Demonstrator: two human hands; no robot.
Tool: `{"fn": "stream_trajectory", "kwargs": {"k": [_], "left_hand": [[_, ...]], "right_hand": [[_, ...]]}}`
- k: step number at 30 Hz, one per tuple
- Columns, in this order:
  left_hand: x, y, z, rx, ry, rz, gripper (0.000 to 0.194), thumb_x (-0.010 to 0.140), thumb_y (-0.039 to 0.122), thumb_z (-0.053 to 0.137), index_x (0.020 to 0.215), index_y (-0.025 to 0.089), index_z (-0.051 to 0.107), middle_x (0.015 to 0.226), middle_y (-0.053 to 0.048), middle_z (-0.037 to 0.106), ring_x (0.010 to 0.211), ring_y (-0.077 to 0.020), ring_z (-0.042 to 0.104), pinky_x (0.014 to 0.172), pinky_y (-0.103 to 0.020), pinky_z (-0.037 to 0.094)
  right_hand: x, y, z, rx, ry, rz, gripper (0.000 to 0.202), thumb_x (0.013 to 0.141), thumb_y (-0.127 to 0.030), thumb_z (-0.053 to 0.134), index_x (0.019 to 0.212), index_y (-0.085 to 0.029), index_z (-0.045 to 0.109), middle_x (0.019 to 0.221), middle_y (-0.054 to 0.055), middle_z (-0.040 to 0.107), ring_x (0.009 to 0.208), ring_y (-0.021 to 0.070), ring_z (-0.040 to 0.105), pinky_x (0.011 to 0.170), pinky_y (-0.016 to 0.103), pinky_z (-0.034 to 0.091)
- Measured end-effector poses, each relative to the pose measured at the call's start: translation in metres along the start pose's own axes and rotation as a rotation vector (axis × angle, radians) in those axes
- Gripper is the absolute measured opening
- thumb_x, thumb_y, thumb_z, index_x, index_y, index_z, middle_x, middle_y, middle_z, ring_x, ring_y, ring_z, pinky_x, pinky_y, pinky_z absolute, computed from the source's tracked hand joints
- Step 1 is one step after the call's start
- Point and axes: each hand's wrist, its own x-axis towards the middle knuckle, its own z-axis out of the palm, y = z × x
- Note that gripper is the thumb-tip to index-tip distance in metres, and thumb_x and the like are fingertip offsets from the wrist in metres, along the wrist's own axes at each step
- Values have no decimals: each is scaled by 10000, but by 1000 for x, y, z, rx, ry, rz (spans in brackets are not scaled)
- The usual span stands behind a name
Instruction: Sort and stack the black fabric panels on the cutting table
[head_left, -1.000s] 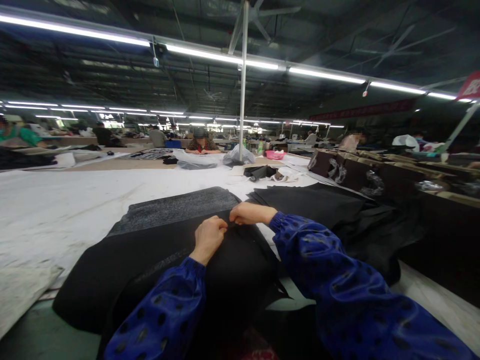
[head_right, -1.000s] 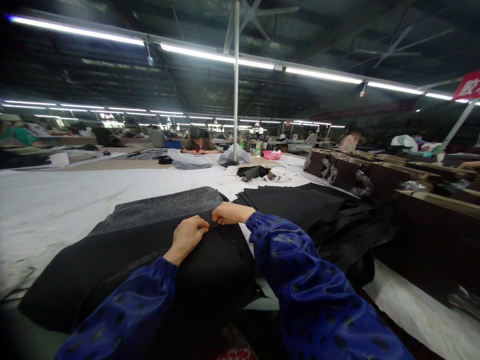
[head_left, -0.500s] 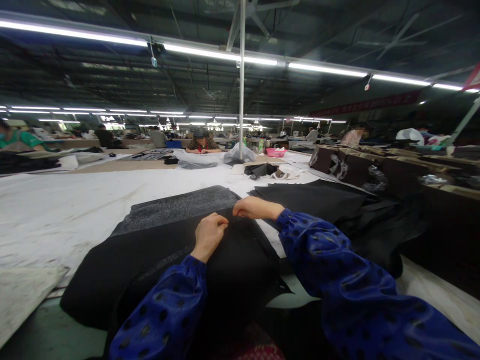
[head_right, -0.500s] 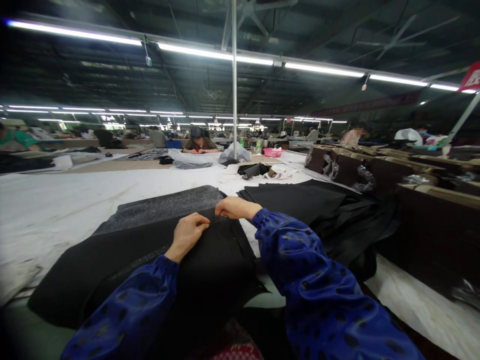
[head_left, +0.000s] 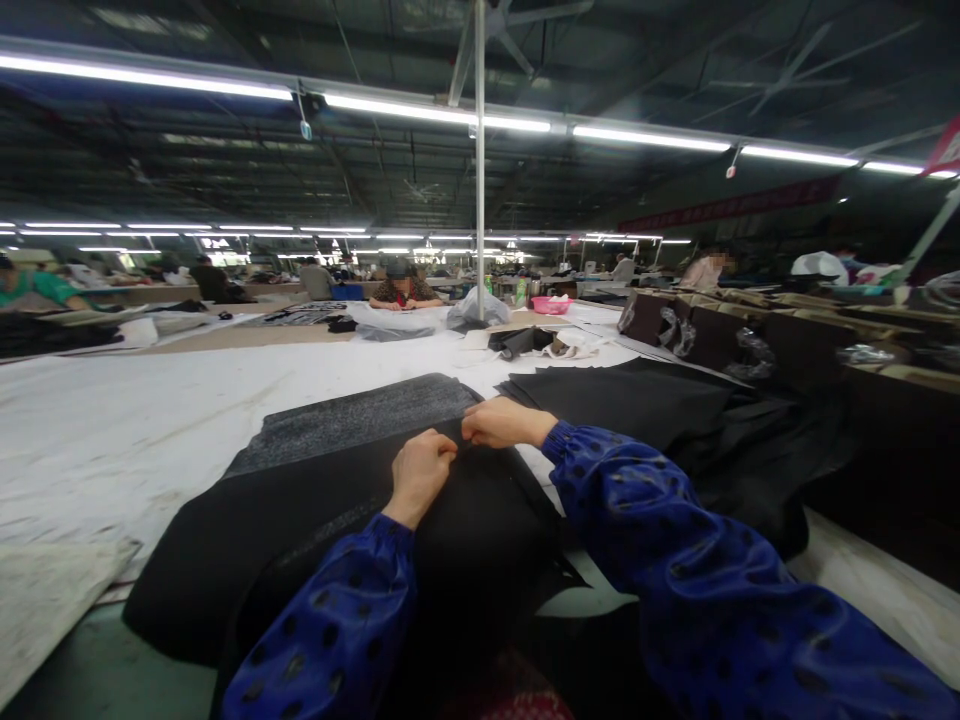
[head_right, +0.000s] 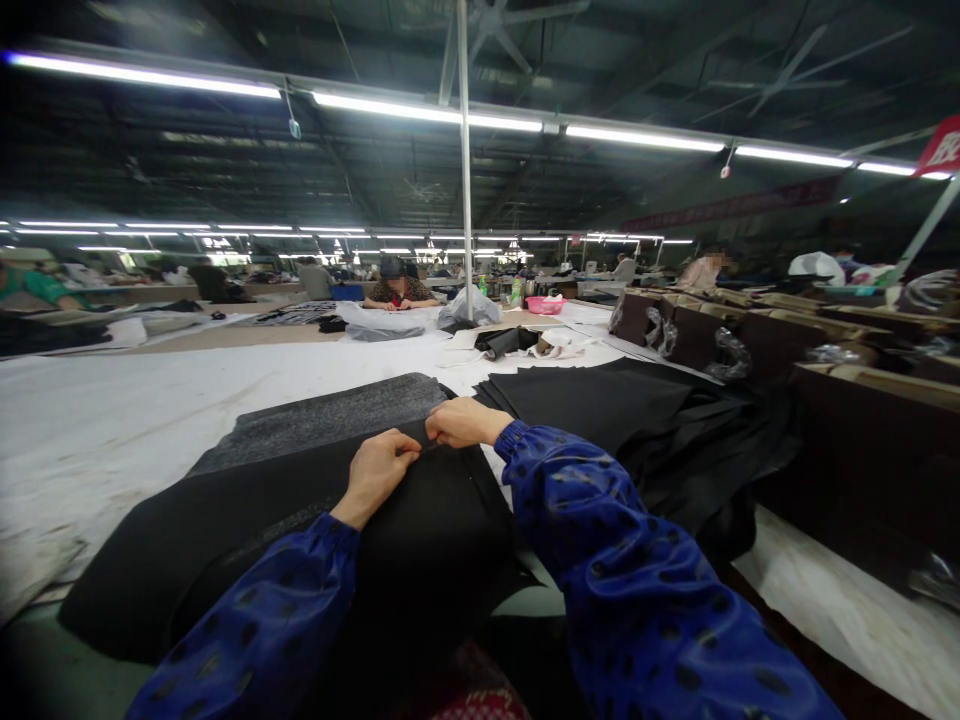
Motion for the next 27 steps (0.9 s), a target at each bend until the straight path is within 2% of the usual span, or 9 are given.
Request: {"fn": "stream_trajectory", "kwargs": {"k": [7, 14, 20, 27], "left_hand": [[-1, 1, 0, 26, -7, -8, 143, 780, 215, 593, 805, 283, 717, 921, 41, 687, 861, -159, 619, 677, -249, 413], [-4, 1, -1, 148, -67, 103, 214, 832, 220, 528, 835, 294, 728, 924, 32, 666, 842, -143, 613, 641, -239, 393], [-6, 3, -3, 252, -94, 212, 269, 871, 214, 466, 793, 262, 719, 898, 4, 648, 822, -147, 605, 638, -241, 390], [-5, 4, -2, 325, -124, 244, 290, 883, 189, 429, 786, 209, 702, 904, -40, 642, 846, -168, 609, 676, -247, 408]], "right_hand": [[-1, -1, 8, -32, 44, -16, 153, 821, -139, 526, 898, -179, 653, 913, 40, 646, 833, 156, 584, 641, 248, 349], [-5, 0, 32, -114, 134, -96, 152, 885, -175, 469, 905, -177, 620, 897, 35, 617, 815, 141, 549, 599, 249, 314], [-4, -4, 31, -210, 79, -124, 187, 923, -166, 449, 953, -179, 633, 943, 44, 616, 818, 153, 516, 603, 259, 328], [-2, -14, 34, -306, 34, -204, 251, 962, -183, 385, 981, -134, 631, 990, 92, 613, 891, 193, 492, 682, 295, 389]]}}
